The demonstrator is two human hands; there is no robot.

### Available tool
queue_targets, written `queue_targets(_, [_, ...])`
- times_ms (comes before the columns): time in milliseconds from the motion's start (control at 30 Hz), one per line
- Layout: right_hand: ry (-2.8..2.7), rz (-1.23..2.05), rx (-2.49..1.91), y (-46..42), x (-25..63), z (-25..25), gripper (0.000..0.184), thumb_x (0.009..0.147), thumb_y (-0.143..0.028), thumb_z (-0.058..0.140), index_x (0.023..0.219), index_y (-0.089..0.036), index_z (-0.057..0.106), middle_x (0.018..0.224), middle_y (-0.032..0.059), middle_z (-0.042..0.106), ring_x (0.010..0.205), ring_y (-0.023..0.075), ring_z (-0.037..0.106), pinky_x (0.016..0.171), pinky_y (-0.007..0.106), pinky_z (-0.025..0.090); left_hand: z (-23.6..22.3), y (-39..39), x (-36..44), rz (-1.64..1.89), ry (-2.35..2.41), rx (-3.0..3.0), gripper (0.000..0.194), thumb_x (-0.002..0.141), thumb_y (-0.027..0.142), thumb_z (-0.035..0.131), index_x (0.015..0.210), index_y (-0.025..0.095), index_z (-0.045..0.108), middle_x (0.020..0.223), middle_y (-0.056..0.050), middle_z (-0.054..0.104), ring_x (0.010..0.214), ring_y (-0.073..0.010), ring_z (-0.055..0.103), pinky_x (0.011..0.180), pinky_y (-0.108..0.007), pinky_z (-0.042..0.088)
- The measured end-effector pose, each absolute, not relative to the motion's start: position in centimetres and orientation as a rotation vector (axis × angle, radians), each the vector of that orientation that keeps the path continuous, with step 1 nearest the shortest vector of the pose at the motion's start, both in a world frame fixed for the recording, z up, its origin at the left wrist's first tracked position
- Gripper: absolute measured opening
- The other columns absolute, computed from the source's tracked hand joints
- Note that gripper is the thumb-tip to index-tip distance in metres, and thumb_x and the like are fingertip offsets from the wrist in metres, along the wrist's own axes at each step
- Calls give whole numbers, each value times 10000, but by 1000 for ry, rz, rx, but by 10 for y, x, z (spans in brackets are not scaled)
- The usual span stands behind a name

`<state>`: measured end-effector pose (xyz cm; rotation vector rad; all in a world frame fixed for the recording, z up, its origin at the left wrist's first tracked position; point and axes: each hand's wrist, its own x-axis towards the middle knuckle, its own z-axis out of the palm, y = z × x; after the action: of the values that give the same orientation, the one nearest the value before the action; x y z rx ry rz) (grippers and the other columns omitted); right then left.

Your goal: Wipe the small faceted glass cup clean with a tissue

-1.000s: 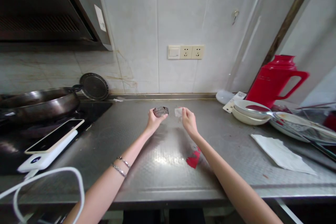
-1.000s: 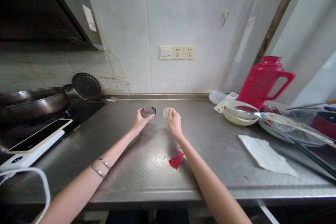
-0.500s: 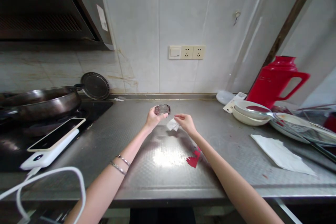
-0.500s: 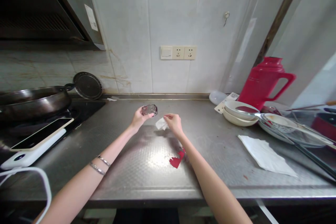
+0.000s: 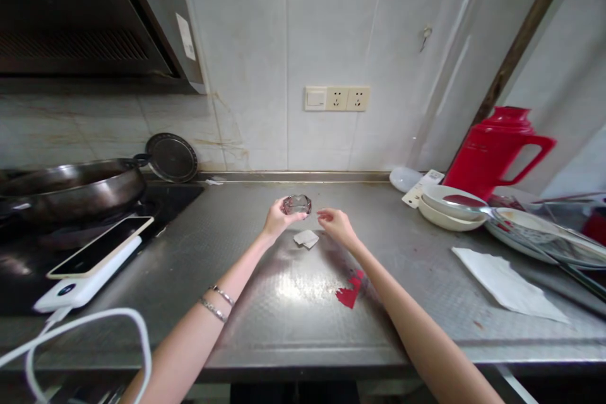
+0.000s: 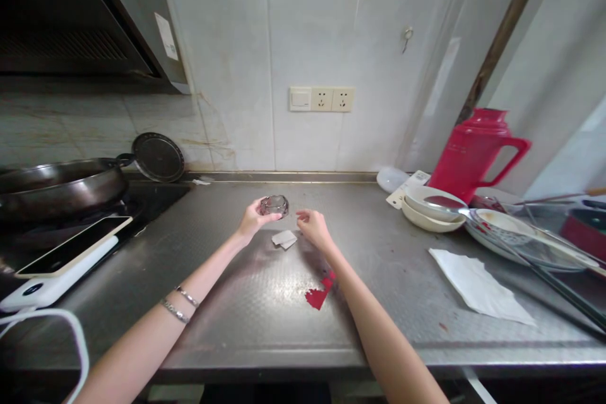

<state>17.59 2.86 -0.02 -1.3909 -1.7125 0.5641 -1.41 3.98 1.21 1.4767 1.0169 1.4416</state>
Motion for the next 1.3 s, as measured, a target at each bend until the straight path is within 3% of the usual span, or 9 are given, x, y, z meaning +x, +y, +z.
queue_targets(167, [-1784, 747, -1145, 26, 192, 19, 553, 691, -233, 707, 1235, -218, 610, 1250, 74, 634, 988, 199, 620, 815, 308, 510, 10, 40, -14, 1369, 914, 1482, 603, 483, 256, 877, 1026, 126, 649, 1041, -101, 671, 921, -208, 620, 859, -345, 473])
queue_targets(367, [-1907, 668, -1124, 22, 193, 24, 607, 621, -361, 799, 1181, -179, 651, 1128, 92, 677, 906, 209, 596, 793, 329, 473, 12, 33, -9, 1249, 812, 1463, 646, 488, 241, 877, 1070, 124, 624, 1079, -114, 677, 966, -225, 635, 924, -388, 468])
queue_targets(567, [-2040, 544, -1117, 15, 194, 30, 486, 670, -413, 770, 1102, -202, 694, 936, 37, 706, 835, 198, 578, 780, 316, 440, 13, 25, -1, 1150, 712, 1456, 678, 492, 201, 880, 1111, 140, 607, 1140, -124, 673, 1034, -241, 639, 971, -412, 469])
queue_targets(1000, [-2052, 395, -1324, -4, 255, 42, 584, 569, -400, 824, 1093, -181, 689, 1028, 69, 709, 931, 256, 604, 845, 361, 439, 3, 46, 54, 998, 729, 1876, 979, 434, 275, 909, 1305, 122, 490, 1262, -177, 602, 1177, -304, 564, 1051, -459, 394])
queue_targets(1167, [-2051, 474, -1398, -19, 312, 51, 527, 586, -355, 799, 1071, -175, 697, 1026, 62, 726, 956, 278, 627, 859, 371, 451, 5, 45, 112, 869, 552, 1942, 805, 529, 313, 870, 1238, 120, 542, 1175, -153, 653, 1085, -285, 613, 968, -417, 456])
queue_targets(1300, [-2066, 565, -1430, -30, 355, 52, 546, 599, -382, 780, 1096, -174, 687, 1059, 66, 722, 977, 290, 629, 886, 388, 453, 2, 39, 159, 896, 595, 1961, 819, 492, 299, 883, 1223, 120, 559, 1174, -147, 655, 1076, -283, 609, 949, -383, 455])
